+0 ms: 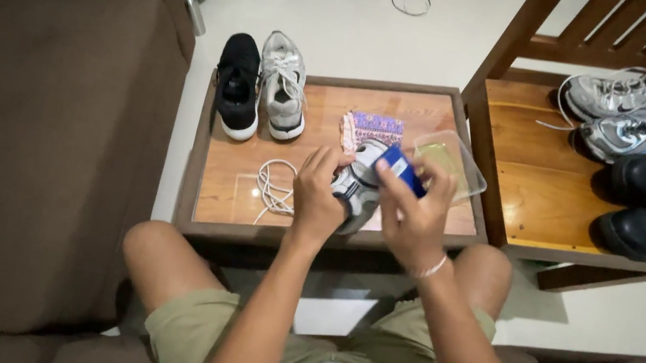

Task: Cleaning a white sneaker using a specialized cleaning tool with a sponge applicator.

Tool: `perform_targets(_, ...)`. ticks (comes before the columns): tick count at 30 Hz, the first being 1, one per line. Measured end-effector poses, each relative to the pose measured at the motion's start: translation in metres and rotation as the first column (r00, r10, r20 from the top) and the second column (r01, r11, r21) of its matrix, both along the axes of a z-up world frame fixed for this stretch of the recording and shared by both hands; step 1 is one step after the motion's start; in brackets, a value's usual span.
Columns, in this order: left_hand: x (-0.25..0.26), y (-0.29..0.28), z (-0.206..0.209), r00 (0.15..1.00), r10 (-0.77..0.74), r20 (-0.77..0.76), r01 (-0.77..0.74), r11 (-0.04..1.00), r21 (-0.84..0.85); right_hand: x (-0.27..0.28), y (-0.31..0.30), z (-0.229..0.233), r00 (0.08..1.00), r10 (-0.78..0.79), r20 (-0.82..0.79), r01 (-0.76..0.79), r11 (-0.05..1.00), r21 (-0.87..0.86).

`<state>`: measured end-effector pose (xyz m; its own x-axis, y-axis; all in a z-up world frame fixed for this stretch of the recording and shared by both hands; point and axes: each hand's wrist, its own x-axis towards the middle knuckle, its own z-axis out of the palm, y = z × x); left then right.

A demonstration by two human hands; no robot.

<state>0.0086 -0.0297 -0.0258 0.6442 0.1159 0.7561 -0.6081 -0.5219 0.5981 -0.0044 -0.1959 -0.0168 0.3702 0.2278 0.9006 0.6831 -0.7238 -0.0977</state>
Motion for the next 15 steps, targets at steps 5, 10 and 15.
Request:
perform_targets(5,0.011,0.009,-0.020,0.996,-0.086,-0.013,0.085,0.995,-0.050,-0.025,0.015,-0.018,1.000,0.029,-0.011,-0.029,0.998,-0.048)
perform_targets(10,0.008,0.009,-0.010,0.991,-0.120,-0.064,0.112,0.987,-0.113,0.011,-0.005,0.018,0.999,-0.020,-0.034,0.022,0.997,0.070)
perform_targets(15,0.017,0.023,-0.016,0.947,-0.279,-0.156,0.232,0.936,-0.265,0.016,-0.009,0.025,0.915,0.307,-0.261,-0.212,0.917,0.337)
